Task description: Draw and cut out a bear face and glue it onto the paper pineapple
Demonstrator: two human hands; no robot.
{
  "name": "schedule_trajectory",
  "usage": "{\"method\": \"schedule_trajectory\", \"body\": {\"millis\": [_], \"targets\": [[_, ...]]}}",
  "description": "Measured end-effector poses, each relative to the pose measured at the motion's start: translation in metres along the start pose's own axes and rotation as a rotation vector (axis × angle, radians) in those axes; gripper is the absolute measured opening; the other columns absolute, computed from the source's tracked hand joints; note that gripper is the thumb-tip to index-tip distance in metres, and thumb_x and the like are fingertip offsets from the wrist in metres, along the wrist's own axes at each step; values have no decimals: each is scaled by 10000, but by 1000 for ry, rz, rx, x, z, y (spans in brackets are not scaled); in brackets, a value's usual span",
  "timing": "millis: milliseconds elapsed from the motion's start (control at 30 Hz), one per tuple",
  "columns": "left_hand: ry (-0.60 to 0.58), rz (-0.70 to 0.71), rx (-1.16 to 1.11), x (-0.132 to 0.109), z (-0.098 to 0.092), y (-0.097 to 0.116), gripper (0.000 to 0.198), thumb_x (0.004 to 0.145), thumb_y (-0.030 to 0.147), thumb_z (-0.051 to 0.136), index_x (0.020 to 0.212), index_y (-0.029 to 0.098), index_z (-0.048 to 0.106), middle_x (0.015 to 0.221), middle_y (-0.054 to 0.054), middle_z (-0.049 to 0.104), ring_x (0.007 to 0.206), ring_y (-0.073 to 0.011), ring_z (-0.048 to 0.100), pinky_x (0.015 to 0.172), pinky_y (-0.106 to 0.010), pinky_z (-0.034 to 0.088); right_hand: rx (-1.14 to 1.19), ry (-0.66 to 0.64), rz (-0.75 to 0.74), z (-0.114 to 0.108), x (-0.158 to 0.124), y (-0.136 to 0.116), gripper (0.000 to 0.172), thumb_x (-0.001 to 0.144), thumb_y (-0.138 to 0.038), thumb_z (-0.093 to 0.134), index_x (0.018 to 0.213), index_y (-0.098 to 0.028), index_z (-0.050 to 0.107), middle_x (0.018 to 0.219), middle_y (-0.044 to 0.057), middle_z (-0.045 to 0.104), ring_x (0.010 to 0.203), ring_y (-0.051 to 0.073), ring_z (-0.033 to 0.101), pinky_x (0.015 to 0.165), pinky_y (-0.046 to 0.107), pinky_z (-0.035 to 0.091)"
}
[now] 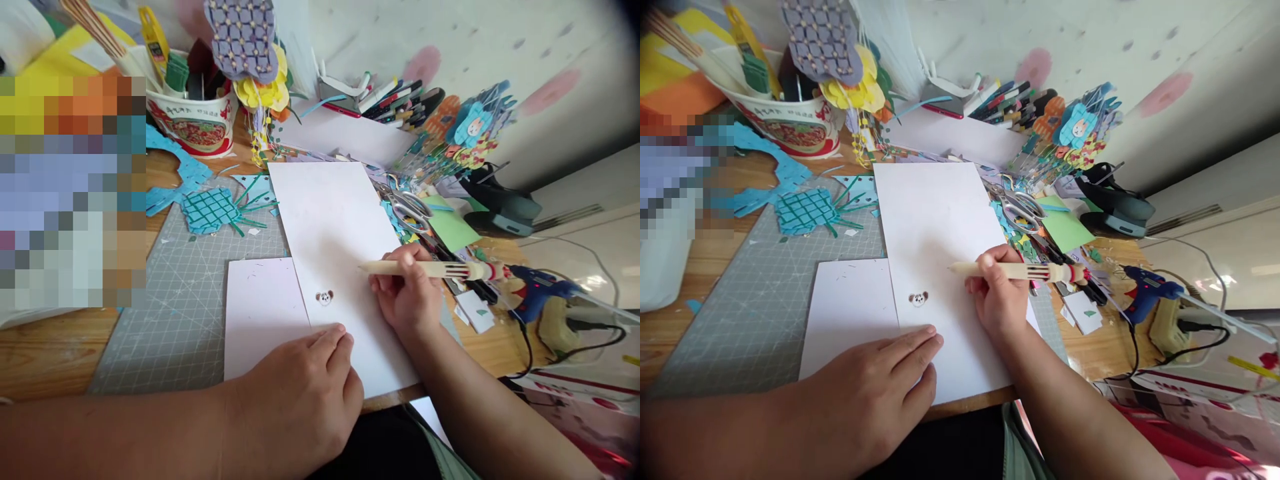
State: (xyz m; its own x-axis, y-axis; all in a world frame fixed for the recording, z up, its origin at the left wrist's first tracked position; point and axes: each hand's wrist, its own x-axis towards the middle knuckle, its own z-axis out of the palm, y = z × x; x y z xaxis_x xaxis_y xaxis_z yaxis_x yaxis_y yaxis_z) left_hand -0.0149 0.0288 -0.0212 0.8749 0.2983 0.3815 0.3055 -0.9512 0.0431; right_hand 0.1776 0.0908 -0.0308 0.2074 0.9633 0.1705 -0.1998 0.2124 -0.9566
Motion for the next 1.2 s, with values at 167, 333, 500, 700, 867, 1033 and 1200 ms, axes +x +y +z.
{"method": "schedule_trajectory", "body": {"millis": [167,333,500,700,867,1033,1200], "targets": [[-22,15,-10,1,-5,-3,203,883,154,530,955,72,701,1125,-219,706,1067,-311,681,958,-378,548,2,18,-10,-3,1,-3,207,762,-262,737,675,-210,557,495,-76,506,380,76,396,409,233,353],[-7,16,7,2,-6,-3,189,871,158,546,926,76,707,1112,-214,712,1067,-311,683,950,-370,555,-209,-213,5,-4,-7,-1,199,737,-266,784,738,-210,593,628,-32,595,539,125,514,491,261,368],[10,7,0,2,-2,-3,201,884,148,521,932,74,702,1118,-215,711,1073,-312,682,929,-377,571,-356,-275,-5,1,-7,-4,270,805,-335,725,658,-203,541,554,-41,527,493,106,434,447,248,304],[-4,12,-11,2,-2,-3,192,878,157,536,931,74,701,1125,-220,706,1080,-313,678,951,-383,558,-572,-336,-53,8,-4,-8,301,770,-317,705,584,-207,496,500,-46,490,460,95,417,416,228,323],[-12,14,-5,1,-1,-2,192,892,165,536,951,65,690,1134,-231,698,1096,-320,669,969,-401,544,-607,-344,-84,8,-5,-6,305,775,-338,712,591,-204,510,507,-38,509,464,96,431,410,225,336],[-34,12,4,-1,-1,1,203,910,161,516,981,60,678,1167,-244,678,1119,-327,656,989,-410,525,-634,-348,-94,8,-6,-5,300,783,-335,718,602,-203,520,516,-34,522,475,102,444,426,234,351],[-43,24,10,-1,-1,0,218,914,146,492,984,46,672,1155,-250,680,1124,-333,650,992,-422,522,-624,-345,-70,7,-6,-4,303,774,-338,708,594,-209,500,517,-34,516,477,107,447,432,244,345]]}}
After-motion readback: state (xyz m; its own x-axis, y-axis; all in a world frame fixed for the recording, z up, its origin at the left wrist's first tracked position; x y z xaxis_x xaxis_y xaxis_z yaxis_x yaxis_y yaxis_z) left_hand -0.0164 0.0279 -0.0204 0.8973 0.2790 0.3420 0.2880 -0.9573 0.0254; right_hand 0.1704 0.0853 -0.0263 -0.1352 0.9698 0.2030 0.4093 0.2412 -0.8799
